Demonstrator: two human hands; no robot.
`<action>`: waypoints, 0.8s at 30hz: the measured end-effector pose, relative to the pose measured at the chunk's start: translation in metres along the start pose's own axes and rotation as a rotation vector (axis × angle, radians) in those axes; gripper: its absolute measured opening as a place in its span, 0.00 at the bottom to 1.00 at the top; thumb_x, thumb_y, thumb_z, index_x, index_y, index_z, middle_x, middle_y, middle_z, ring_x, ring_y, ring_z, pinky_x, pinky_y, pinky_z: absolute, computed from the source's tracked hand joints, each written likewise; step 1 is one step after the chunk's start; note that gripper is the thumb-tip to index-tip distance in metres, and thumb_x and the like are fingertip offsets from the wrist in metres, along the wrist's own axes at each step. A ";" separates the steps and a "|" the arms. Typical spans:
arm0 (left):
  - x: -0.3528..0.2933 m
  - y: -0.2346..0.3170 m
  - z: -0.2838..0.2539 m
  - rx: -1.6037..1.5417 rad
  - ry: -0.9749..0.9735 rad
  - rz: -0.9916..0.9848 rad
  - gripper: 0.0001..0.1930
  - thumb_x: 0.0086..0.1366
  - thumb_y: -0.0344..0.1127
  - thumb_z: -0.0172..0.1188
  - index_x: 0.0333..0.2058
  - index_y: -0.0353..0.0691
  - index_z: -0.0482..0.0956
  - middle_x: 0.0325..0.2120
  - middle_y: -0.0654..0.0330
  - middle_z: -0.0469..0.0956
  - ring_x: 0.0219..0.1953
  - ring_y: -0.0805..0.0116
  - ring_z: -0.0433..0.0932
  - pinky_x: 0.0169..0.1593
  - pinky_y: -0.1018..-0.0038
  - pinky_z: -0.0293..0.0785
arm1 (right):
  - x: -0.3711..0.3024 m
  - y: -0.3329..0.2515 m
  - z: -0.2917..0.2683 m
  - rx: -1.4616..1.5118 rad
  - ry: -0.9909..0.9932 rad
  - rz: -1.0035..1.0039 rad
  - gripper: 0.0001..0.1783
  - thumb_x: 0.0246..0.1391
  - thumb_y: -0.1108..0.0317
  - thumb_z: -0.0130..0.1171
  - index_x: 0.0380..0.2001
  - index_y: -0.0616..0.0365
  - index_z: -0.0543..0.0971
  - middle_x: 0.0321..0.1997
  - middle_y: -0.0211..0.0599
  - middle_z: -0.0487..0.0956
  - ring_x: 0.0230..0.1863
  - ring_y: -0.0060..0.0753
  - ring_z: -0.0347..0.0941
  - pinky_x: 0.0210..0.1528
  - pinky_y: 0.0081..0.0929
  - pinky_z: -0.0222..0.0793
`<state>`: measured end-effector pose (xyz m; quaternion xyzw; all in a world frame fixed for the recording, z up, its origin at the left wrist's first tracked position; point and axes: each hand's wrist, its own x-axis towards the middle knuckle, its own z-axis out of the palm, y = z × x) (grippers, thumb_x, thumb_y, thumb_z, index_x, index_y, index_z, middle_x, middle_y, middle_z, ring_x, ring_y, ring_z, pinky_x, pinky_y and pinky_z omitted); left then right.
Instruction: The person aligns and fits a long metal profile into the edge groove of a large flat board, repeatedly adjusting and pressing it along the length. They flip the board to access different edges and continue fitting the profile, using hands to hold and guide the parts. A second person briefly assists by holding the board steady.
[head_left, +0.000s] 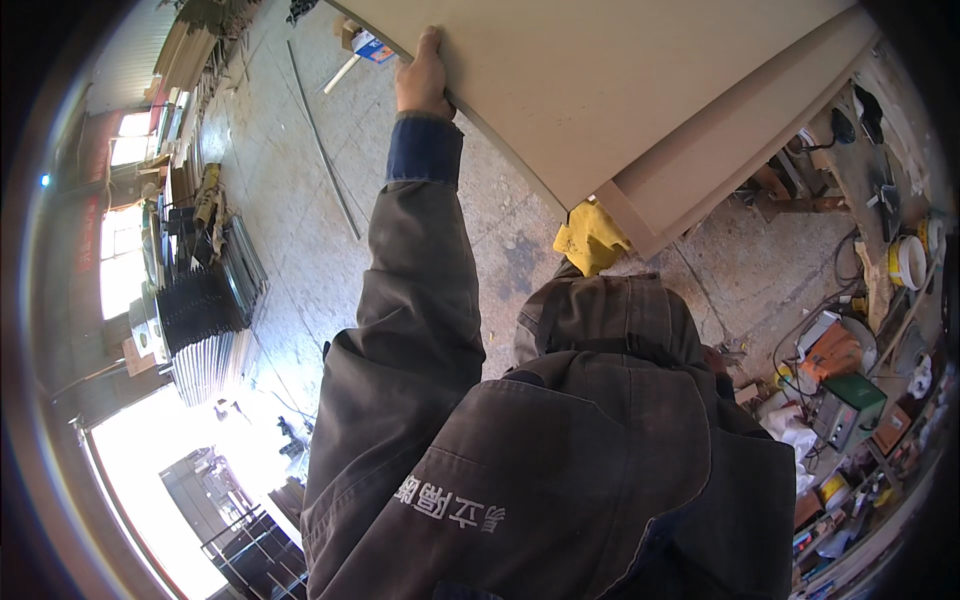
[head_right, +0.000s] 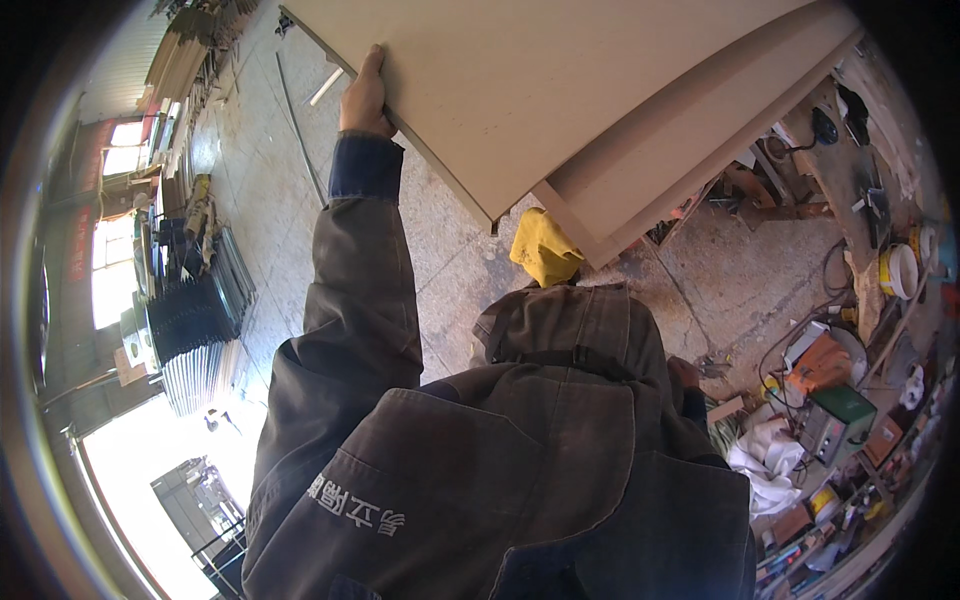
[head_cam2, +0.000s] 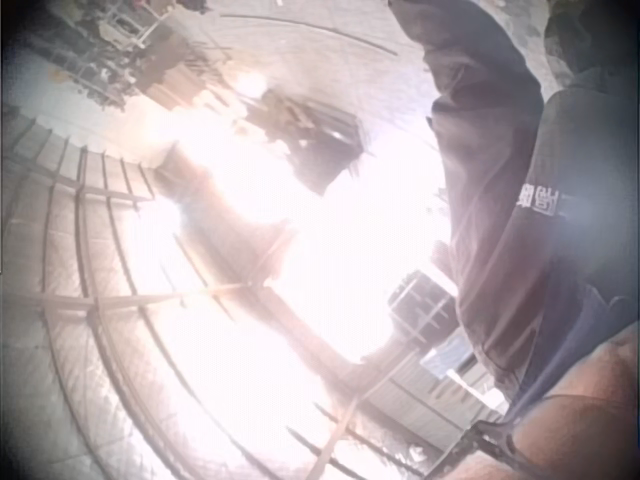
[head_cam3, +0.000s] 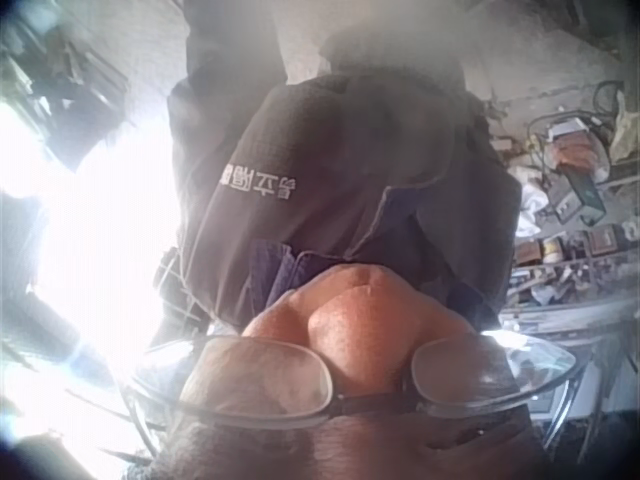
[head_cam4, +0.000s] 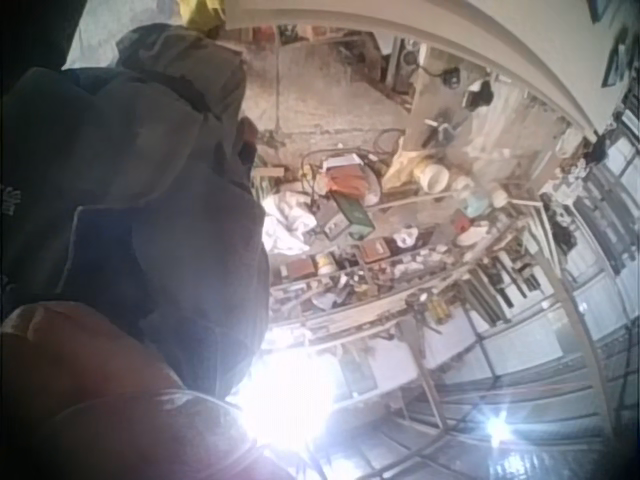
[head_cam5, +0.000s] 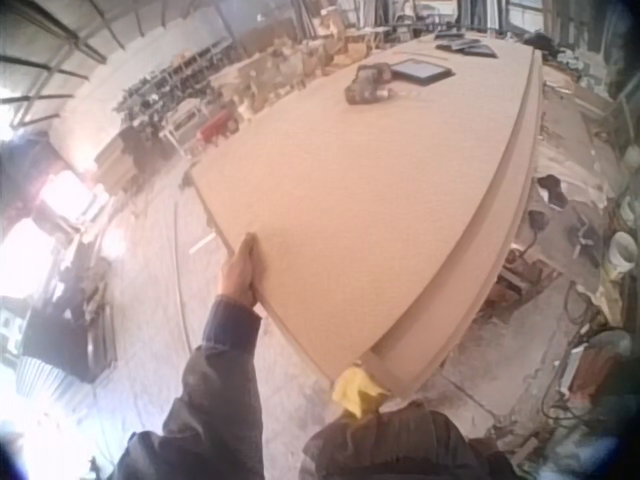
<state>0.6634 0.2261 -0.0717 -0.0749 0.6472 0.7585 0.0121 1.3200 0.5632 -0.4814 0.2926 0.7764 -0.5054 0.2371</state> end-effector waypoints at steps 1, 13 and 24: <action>-0.001 0.001 0.001 0.021 0.005 0.006 0.27 0.68 0.43 0.59 0.54 0.24 0.68 0.46 0.46 0.79 0.42 0.57 0.83 0.42 0.64 0.83 | -0.002 -0.001 0.001 0.003 0.006 0.004 0.25 0.60 0.47 0.54 0.44 0.59 0.82 0.41 0.37 0.84 0.44 0.29 0.78 0.48 0.32 0.71; 0.008 -0.004 -0.005 0.017 0.023 0.012 0.31 0.63 0.41 0.63 0.55 0.22 0.64 0.45 0.43 0.78 0.40 0.55 0.83 0.41 0.65 0.82 | 0.003 -0.029 0.001 -0.054 -0.019 0.036 0.27 0.58 0.44 0.49 0.42 0.57 0.81 0.43 0.45 0.82 0.47 0.36 0.78 0.50 0.34 0.70; 0.004 -0.002 -0.003 -0.007 -0.012 -0.024 0.25 0.66 0.41 0.61 0.53 0.26 0.70 0.45 0.49 0.79 0.41 0.58 0.82 0.42 0.64 0.81 | 0.014 -0.010 0.000 -0.075 -0.114 -0.032 0.25 0.60 0.46 0.51 0.40 0.58 0.81 0.39 0.42 0.82 0.44 0.35 0.77 0.50 0.34 0.70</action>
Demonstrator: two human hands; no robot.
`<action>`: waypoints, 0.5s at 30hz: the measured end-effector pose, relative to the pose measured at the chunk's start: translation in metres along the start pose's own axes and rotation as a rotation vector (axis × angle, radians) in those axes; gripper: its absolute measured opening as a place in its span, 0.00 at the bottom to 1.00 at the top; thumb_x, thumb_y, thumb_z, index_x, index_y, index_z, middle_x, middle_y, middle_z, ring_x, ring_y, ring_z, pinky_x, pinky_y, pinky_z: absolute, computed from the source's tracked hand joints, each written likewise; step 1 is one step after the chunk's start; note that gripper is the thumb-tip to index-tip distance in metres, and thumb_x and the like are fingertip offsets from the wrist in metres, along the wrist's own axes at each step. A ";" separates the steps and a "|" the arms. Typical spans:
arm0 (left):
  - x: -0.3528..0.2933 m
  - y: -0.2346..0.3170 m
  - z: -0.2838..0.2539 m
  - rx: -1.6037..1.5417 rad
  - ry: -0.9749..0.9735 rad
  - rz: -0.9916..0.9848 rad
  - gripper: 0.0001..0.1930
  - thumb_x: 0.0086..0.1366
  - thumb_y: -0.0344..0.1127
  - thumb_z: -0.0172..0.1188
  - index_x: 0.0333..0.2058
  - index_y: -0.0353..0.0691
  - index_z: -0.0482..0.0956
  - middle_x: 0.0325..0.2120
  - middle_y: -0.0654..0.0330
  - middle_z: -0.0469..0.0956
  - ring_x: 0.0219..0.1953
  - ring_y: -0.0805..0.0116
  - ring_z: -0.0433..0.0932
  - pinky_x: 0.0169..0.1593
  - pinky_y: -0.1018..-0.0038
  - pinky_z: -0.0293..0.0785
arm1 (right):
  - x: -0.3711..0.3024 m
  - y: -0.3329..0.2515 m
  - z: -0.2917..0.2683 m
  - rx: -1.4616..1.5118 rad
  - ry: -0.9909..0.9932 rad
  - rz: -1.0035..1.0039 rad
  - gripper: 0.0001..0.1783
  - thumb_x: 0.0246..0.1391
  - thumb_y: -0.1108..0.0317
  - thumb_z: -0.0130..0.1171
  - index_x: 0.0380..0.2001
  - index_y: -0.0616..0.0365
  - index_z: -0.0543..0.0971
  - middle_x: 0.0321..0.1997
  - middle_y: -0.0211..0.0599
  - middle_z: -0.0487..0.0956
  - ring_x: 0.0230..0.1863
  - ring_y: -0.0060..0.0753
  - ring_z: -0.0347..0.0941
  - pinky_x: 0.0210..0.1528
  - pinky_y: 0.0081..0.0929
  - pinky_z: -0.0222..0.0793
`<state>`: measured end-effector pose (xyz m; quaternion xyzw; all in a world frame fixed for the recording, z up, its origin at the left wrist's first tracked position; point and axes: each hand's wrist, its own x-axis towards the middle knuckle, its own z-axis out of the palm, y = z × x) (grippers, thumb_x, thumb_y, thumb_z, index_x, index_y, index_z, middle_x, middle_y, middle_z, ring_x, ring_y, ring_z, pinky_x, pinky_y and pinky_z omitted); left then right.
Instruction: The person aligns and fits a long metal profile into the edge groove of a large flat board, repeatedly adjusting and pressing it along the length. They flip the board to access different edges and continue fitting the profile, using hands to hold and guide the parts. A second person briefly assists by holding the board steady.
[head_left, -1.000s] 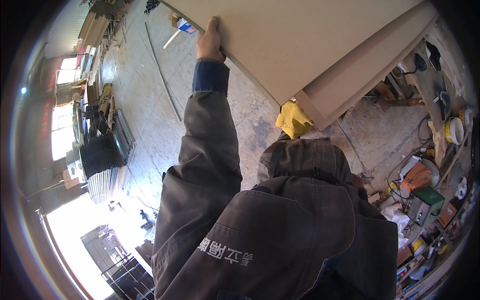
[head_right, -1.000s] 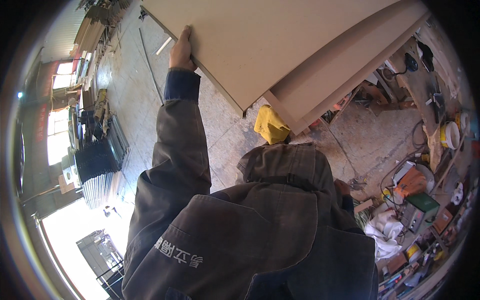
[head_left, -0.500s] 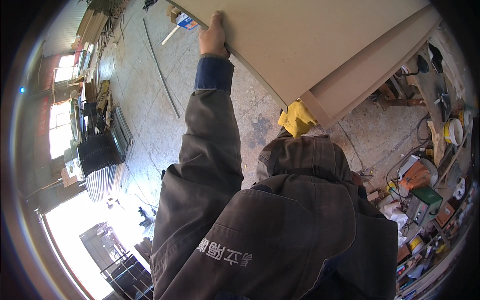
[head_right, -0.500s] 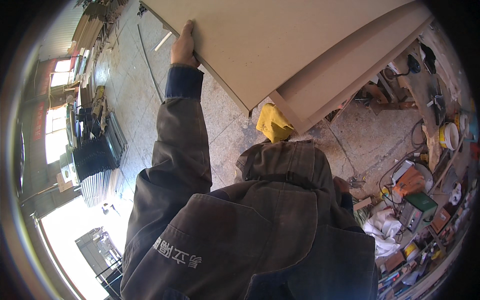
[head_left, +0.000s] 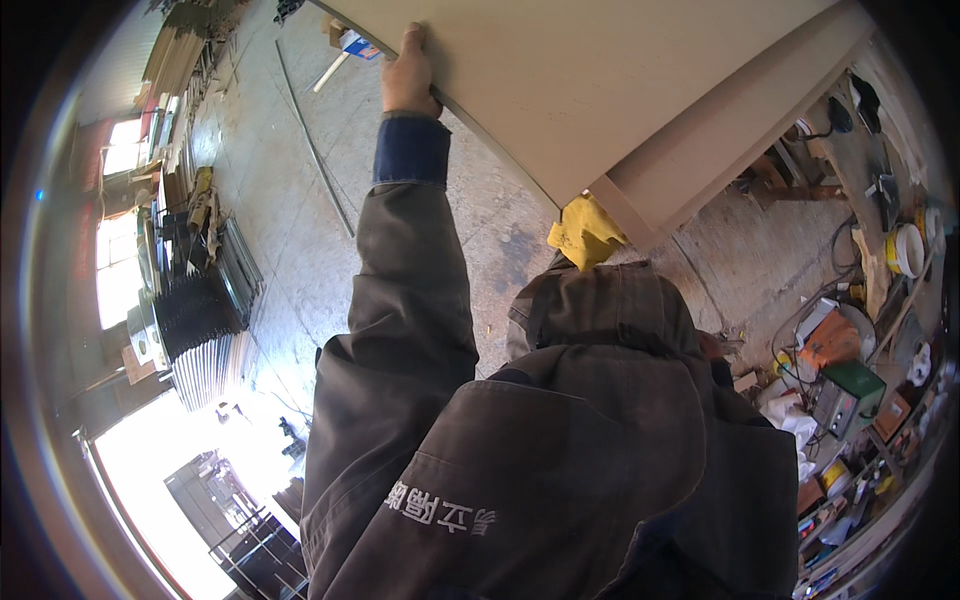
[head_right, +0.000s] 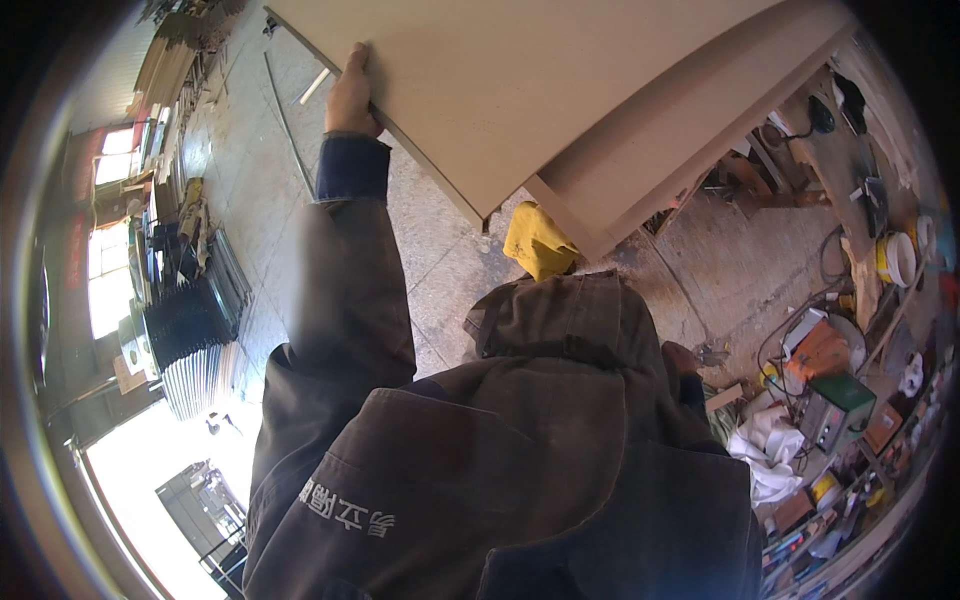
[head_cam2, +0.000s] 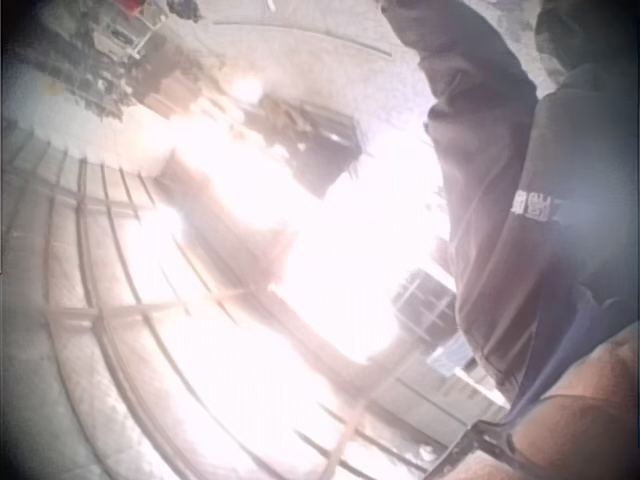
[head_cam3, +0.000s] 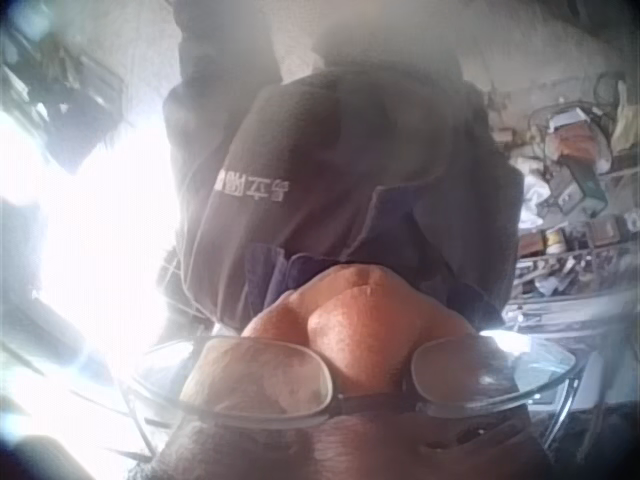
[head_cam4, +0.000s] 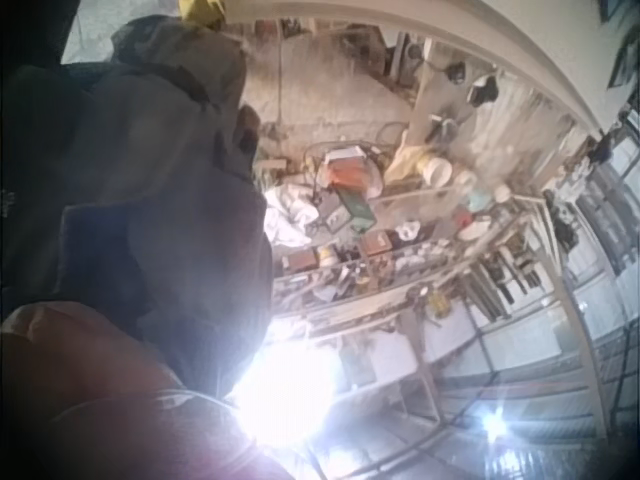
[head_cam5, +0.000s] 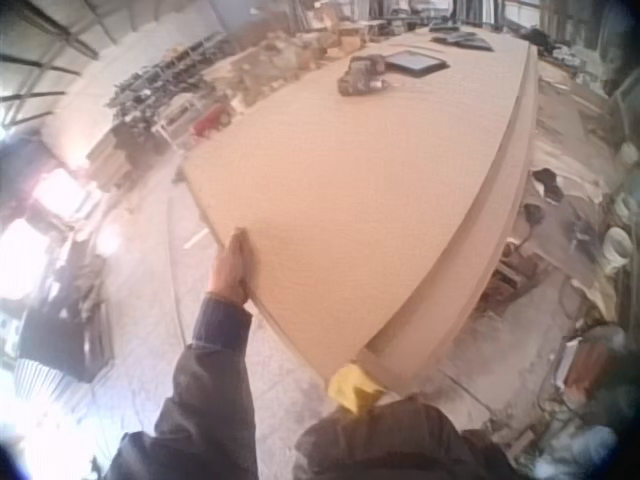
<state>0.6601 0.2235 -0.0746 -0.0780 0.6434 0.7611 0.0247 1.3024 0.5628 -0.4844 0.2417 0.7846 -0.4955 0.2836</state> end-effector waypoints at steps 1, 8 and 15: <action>0.001 -0.001 0.000 -0.005 -0.002 -0.015 0.26 0.66 0.42 0.61 0.53 0.27 0.70 0.45 0.49 0.79 0.41 0.58 0.82 0.42 0.63 0.81 | -0.001 0.001 0.003 0.037 0.045 -0.016 0.24 0.59 0.47 0.51 0.40 0.58 0.81 0.39 0.41 0.82 0.43 0.34 0.77 0.49 0.33 0.70; -0.010 0.010 0.005 0.080 -0.018 -0.091 0.29 0.70 0.47 0.56 0.56 0.25 0.68 0.48 0.47 0.78 0.45 0.55 0.81 0.47 0.61 0.81 | -0.010 -0.043 -0.001 0.300 0.111 0.168 0.22 0.59 0.51 0.53 0.34 0.62 0.80 0.31 0.35 0.81 0.37 0.23 0.74 0.43 0.29 0.70; -0.014 0.019 0.008 0.142 0.001 -0.107 0.29 0.71 0.48 0.54 0.55 0.24 0.69 0.49 0.47 0.77 0.45 0.56 0.81 0.46 0.62 0.81 | -0.012 -0.039 0.016 0.432 0.208 0.066 0.18 0.61 0.56 0.55 0.32 0.61 0.81 0.31 0.29 0.81 0.35 0.18 0.73 0.41 0.24 0.71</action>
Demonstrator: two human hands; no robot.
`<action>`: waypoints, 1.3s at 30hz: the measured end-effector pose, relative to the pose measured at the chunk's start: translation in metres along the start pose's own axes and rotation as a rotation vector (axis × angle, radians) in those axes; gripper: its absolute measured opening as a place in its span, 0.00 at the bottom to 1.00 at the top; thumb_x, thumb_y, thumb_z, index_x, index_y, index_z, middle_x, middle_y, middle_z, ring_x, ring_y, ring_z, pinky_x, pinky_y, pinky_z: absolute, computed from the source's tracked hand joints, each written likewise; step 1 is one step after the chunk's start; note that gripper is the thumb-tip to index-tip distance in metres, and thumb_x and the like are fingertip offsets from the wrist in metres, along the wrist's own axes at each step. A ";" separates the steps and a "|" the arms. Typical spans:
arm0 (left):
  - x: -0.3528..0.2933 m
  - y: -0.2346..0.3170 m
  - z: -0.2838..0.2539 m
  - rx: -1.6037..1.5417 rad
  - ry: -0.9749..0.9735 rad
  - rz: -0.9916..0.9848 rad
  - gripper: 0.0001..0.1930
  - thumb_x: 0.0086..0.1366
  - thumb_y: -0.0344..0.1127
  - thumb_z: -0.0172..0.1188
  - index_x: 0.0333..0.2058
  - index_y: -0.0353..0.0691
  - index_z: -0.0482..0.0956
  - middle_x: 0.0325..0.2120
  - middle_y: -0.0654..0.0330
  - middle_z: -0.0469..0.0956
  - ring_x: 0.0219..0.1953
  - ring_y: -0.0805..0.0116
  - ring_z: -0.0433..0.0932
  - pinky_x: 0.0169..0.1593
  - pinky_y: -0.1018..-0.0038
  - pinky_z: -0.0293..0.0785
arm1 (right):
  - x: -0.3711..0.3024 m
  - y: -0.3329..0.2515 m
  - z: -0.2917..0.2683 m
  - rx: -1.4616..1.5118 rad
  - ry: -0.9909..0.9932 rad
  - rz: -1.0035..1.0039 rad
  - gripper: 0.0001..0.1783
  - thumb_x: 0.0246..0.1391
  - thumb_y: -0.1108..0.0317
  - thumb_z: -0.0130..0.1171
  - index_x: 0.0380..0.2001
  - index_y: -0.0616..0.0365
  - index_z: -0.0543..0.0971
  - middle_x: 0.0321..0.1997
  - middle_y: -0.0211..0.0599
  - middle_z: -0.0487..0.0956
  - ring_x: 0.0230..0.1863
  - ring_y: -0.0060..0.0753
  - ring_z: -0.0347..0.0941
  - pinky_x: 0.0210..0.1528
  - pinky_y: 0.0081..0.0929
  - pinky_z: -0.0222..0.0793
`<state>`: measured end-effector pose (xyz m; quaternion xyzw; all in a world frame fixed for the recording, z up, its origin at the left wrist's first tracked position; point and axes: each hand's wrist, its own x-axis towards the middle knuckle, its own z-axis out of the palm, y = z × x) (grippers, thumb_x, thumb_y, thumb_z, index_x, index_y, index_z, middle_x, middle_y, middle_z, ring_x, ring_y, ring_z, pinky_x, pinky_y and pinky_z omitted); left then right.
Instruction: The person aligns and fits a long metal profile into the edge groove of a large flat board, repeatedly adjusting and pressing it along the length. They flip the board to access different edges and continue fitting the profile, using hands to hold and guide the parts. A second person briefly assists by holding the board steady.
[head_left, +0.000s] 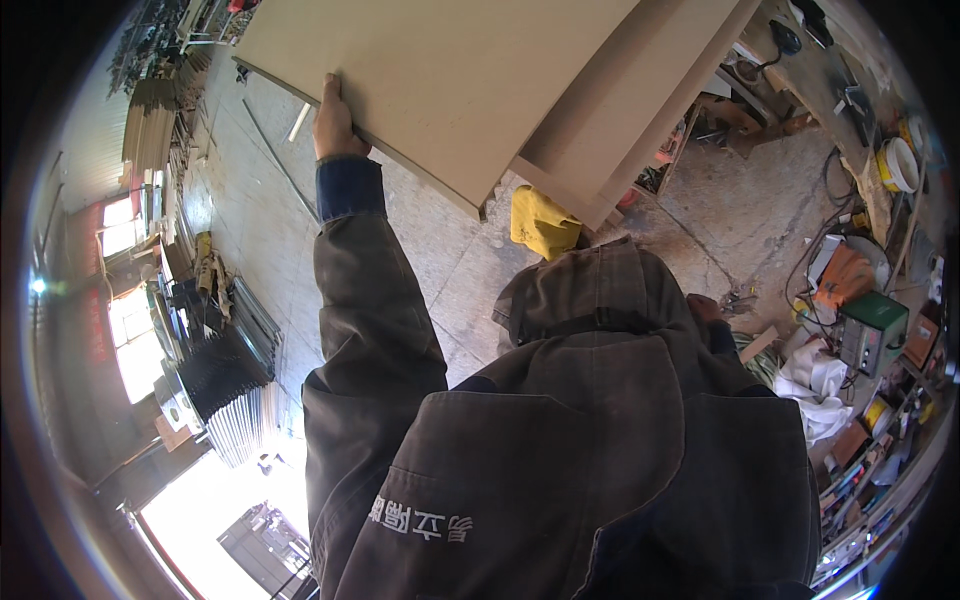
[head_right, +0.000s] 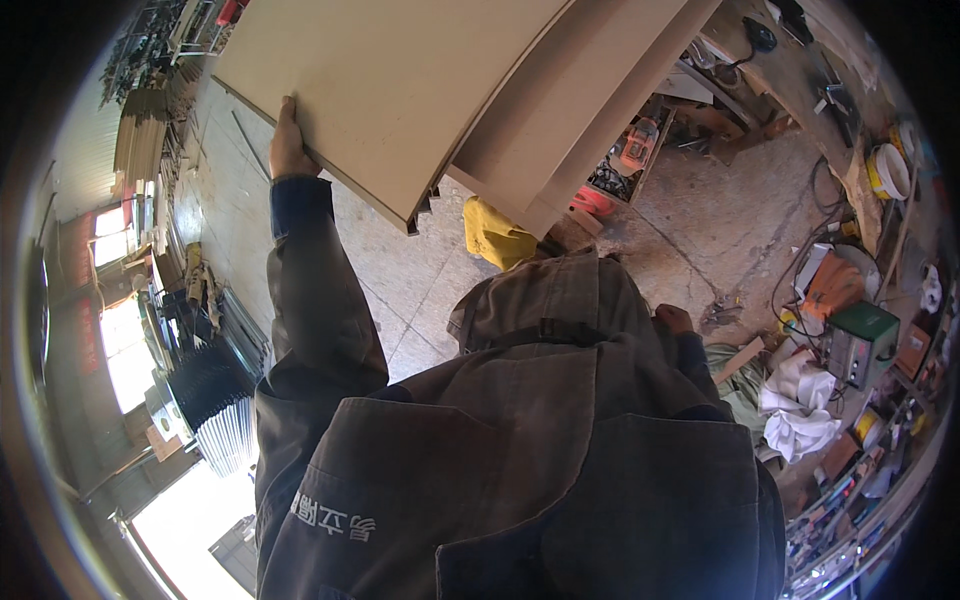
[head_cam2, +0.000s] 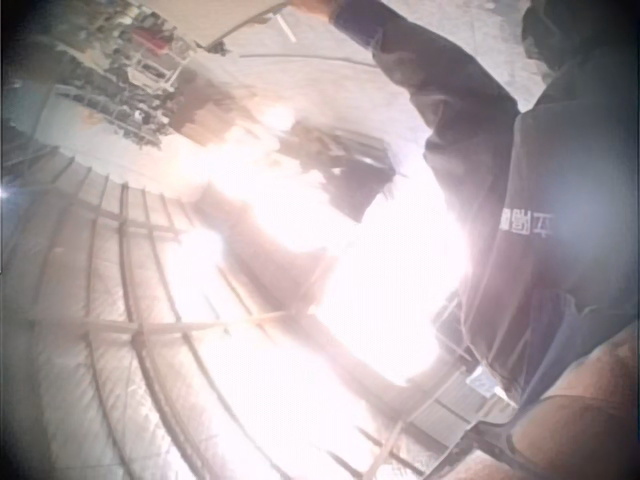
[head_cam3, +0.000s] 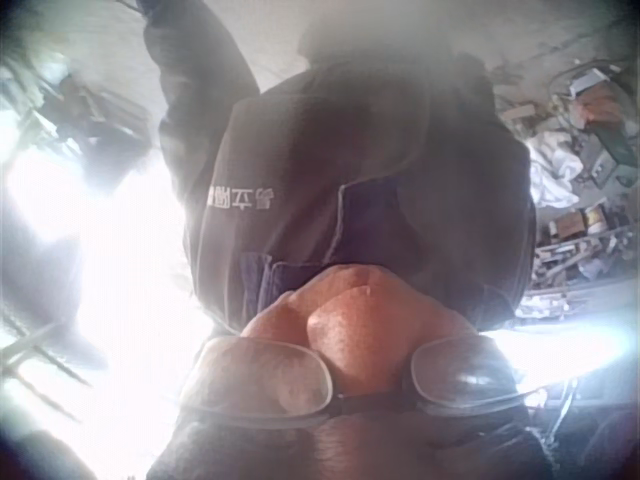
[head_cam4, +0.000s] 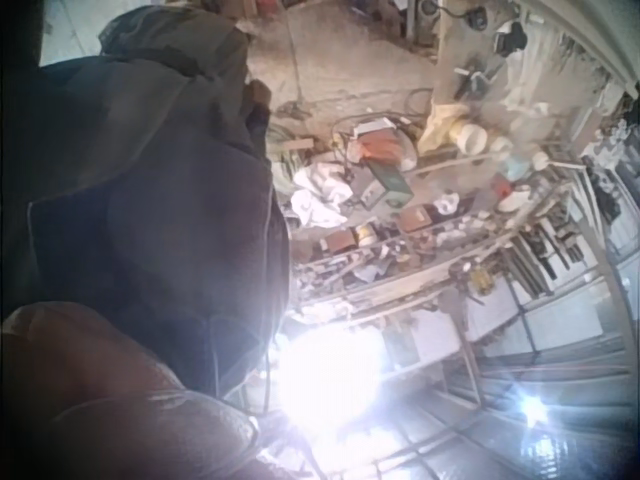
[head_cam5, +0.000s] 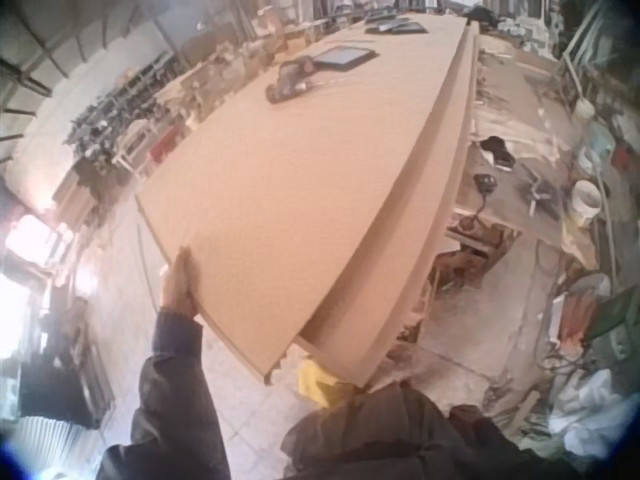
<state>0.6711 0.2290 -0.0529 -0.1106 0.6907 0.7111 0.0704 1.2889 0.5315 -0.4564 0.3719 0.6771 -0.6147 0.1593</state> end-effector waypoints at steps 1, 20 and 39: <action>0.000 0.001 0.000 0.004 -0.001 0.000 0.29 0.71 0.48 0.54 0.55 0.24 0.69 0.50 0.47 0.77 0.45 0.56 0.82 0.46 0.63 0.81 | 0.002 0.004 0.000 -0.003 -0.019 0.010 0.18 0.61 0.56 0.55 0.32 0.61 0.81 0.31 0.29 0.81 0.35 0.18 0.73 0.41 0.25 0.71; 0.003 -0.003 -0.002 0.014 -0.021 0.003 0.27 0.72 0.48 0.52 0.55 0.28 0.70 0.49 0.50 0.77 0.45 0.59 0.81 0.47 0.65 0.81 | -0.019 -0.004 -0.010 -0.198 0.032 0.064 0.20 0.57 0.51 0.54 0.32 0.59 0.81 0.33 0.43 0.82 0.37 0.34 0.78 0.43 0.35 0.72; 0.000 -0.003 0.001 -0.017 -0.006 0.008 0.27 0.71 0.48 0.54 0.53 0.24 0.70 0.48 0.48 0.78 0.44 0.57 0.82 0.48 0.64 0.81 | -0.005 0.014 -0.013 -0.087 -0.011 0.108 0.21 0.58 0.51 0.54 0.35 0.60 0.81 0.33 0.40 0.83 0.38 0.25 0.77 0.43 0.32 0.72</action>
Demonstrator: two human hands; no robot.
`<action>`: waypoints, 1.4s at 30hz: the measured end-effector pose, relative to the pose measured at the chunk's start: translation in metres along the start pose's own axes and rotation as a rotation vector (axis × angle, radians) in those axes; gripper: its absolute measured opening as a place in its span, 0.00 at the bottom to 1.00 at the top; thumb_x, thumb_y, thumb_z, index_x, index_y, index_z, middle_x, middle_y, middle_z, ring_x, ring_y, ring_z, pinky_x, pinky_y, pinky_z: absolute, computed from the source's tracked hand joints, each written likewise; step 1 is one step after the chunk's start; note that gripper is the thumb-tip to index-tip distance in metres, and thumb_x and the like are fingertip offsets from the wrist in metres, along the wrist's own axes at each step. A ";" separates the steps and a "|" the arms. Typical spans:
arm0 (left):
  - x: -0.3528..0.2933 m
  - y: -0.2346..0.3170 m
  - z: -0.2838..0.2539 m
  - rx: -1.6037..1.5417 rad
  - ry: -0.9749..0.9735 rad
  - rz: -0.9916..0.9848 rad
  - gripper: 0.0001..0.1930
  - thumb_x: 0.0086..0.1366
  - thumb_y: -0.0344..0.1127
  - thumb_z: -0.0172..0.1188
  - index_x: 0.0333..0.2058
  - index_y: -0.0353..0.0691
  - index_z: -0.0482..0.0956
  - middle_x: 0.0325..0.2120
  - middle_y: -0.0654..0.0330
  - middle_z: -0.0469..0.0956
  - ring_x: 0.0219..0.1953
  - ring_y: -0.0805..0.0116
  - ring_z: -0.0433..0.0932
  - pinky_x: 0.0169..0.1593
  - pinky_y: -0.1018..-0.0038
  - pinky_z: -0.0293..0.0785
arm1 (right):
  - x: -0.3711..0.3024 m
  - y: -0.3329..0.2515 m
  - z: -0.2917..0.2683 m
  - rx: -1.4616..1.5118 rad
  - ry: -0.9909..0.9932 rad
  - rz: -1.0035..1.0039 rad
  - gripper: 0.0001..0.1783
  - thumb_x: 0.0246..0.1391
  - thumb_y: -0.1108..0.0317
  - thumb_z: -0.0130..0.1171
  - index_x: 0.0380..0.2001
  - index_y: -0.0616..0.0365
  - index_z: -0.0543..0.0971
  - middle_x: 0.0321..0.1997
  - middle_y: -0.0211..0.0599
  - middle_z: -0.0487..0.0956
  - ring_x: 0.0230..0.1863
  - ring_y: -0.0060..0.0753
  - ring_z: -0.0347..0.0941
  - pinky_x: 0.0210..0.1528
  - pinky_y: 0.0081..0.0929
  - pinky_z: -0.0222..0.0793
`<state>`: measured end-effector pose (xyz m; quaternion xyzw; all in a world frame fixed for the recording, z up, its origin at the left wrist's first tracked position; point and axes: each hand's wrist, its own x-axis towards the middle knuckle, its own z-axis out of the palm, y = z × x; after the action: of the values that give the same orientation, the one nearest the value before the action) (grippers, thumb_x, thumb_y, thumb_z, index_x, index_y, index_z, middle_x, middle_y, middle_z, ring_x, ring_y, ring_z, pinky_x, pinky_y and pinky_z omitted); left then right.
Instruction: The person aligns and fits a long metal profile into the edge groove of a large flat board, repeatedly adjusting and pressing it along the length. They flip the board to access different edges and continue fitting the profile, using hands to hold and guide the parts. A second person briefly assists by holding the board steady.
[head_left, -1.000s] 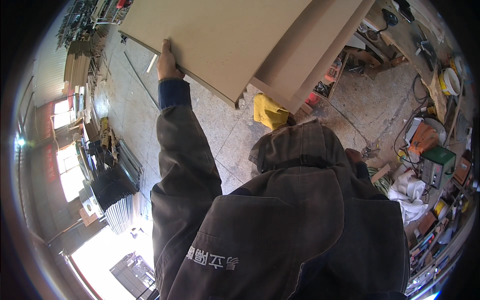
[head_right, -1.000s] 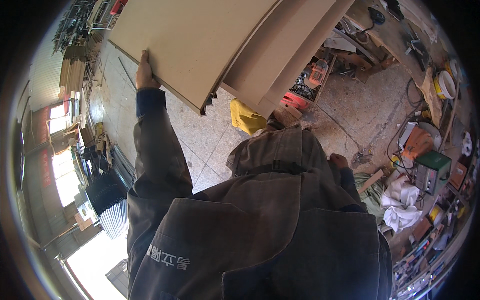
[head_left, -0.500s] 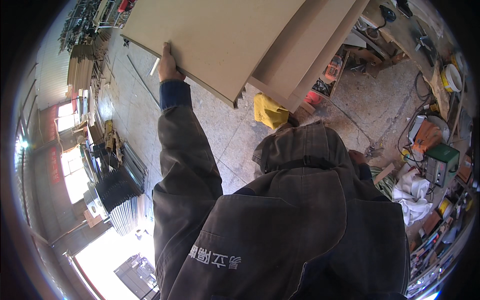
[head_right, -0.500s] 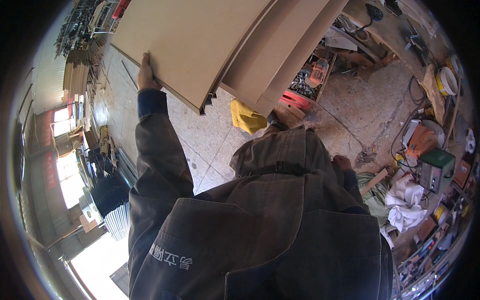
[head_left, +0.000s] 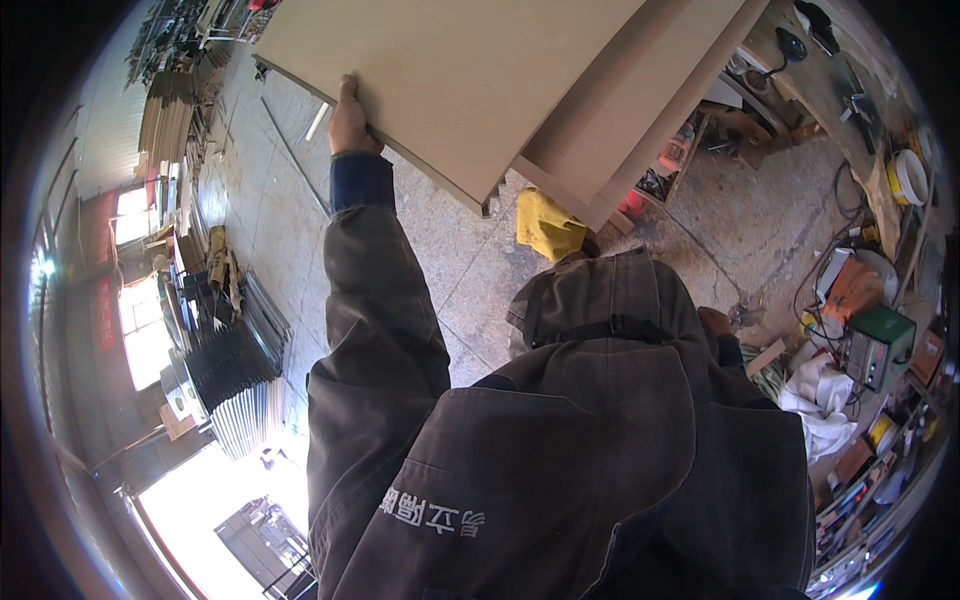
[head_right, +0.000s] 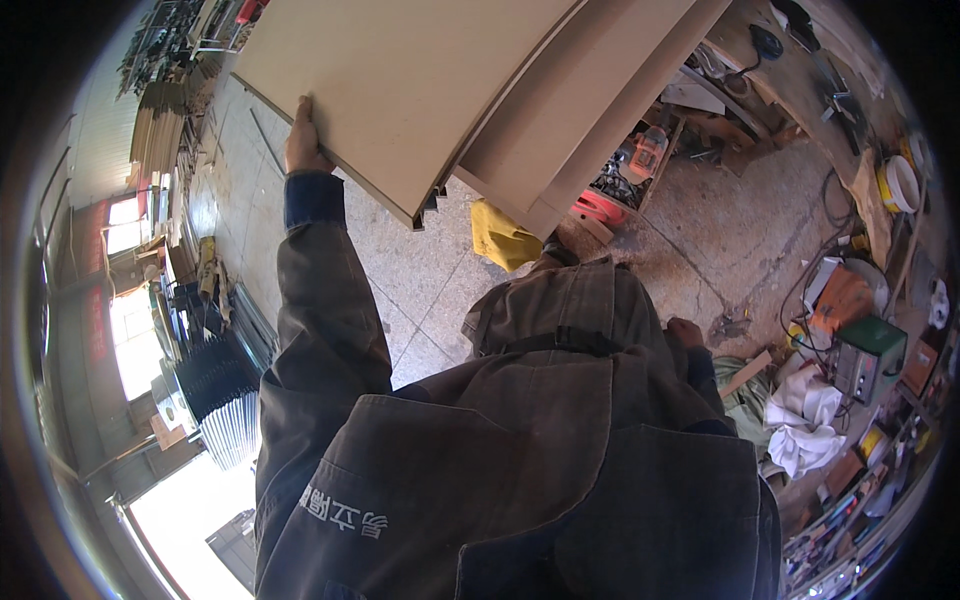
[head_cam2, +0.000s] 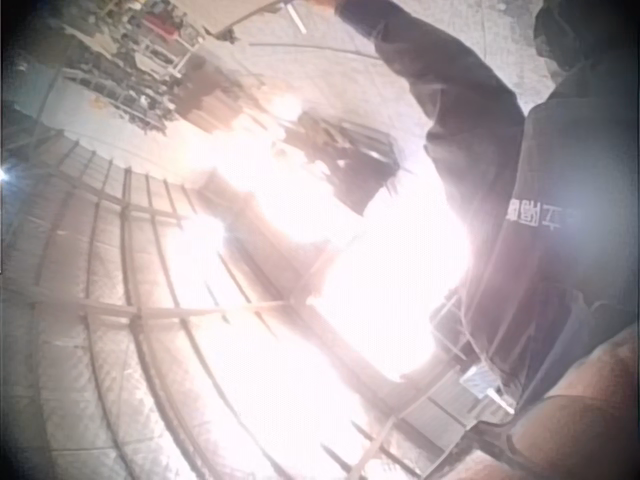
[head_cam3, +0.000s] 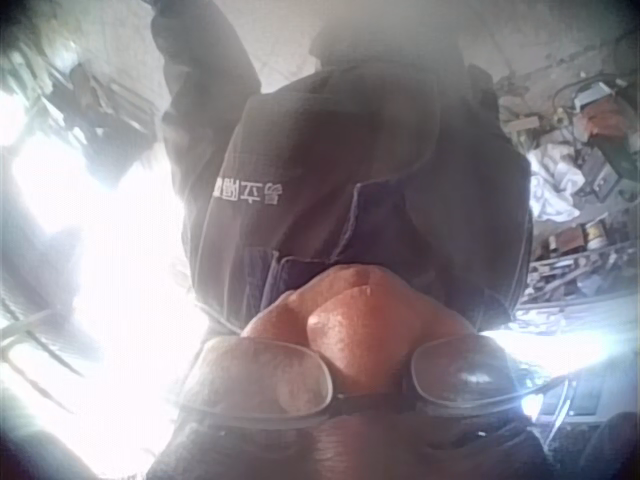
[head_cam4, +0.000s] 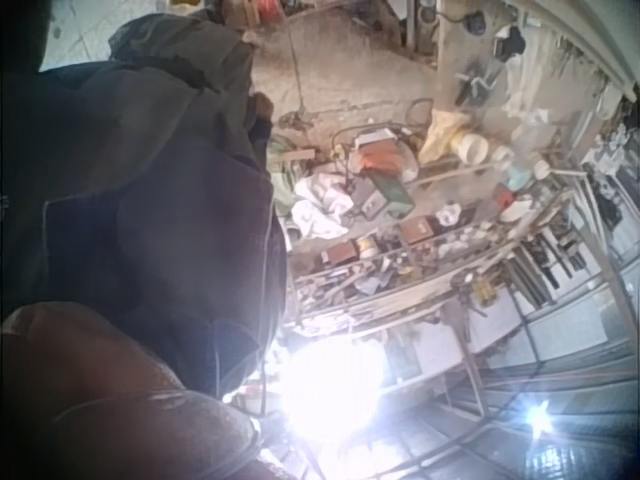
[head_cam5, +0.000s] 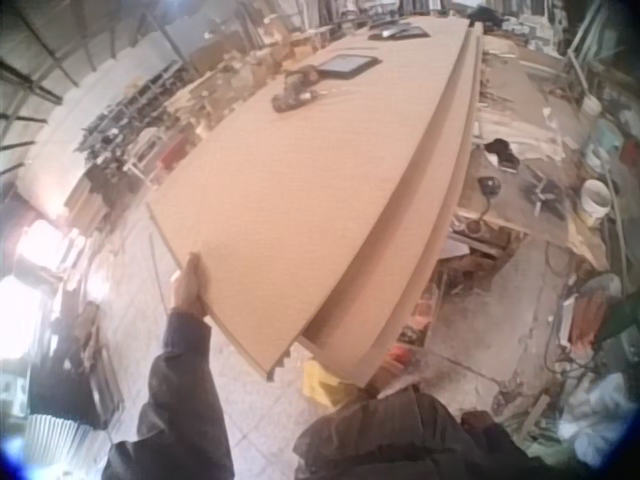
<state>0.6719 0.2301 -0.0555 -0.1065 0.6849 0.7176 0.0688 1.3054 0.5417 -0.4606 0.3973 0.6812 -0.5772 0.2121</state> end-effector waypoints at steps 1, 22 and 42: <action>0.000 0.000 0.000 -0.001 -0.001 0.000 0.27 0.71 0.47 0.54 0.53 0.24 0.71 0.48 0.48 0.78 0.45 0.57 0.82 0.48 0.64 0.81 | 0.000 -0.002 0.000 -0.002 0.002 -0.008 0.21 0.58 0.51 0.54 0.34 0.61 0.81 0.32 0.40 0.83 0.37 0.25 0.77 0.43 0.32 0.72; -0.007 0.005 0.005 0.010 0.027 -0.007 0.28 0.71 0.47 0.55 0.55 0.23 0.68 0.49 0.47 0.77 0.46 0.54 0.81 0.48 0.61 0.81 | -0.003 -0.009 0.000 0.026 -0.016 -0.045 0.18 0.59 0.55 0.54 0.34 0.60 0.82 0.31 0.32 0.83 0.36 0.22 0.77 0.42 0.27 0.72; -0.018 0.010 0.012 0.032 0.074 -0.004 0.29 0.70 0.48 0.55 0.55 0.23 0.69 0.49 0.47 0.77 0.46 0.56 0.81 0.48 0.62 0.81 | -0.013 -0.022 0.000 0.000 0.039 -0.036 0.21 0.61 0.51 0.52 0.33 0.60 0.81 0.32 0.34 0.83 0.36 0.23 0.77 0.41 0.28 0.72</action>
<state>0.6866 0.2422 -0.0413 -0.1332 0.6983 0.7018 0.0466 1.2954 0.5375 -0.4376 0.3961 0.6923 -0.5730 0.1884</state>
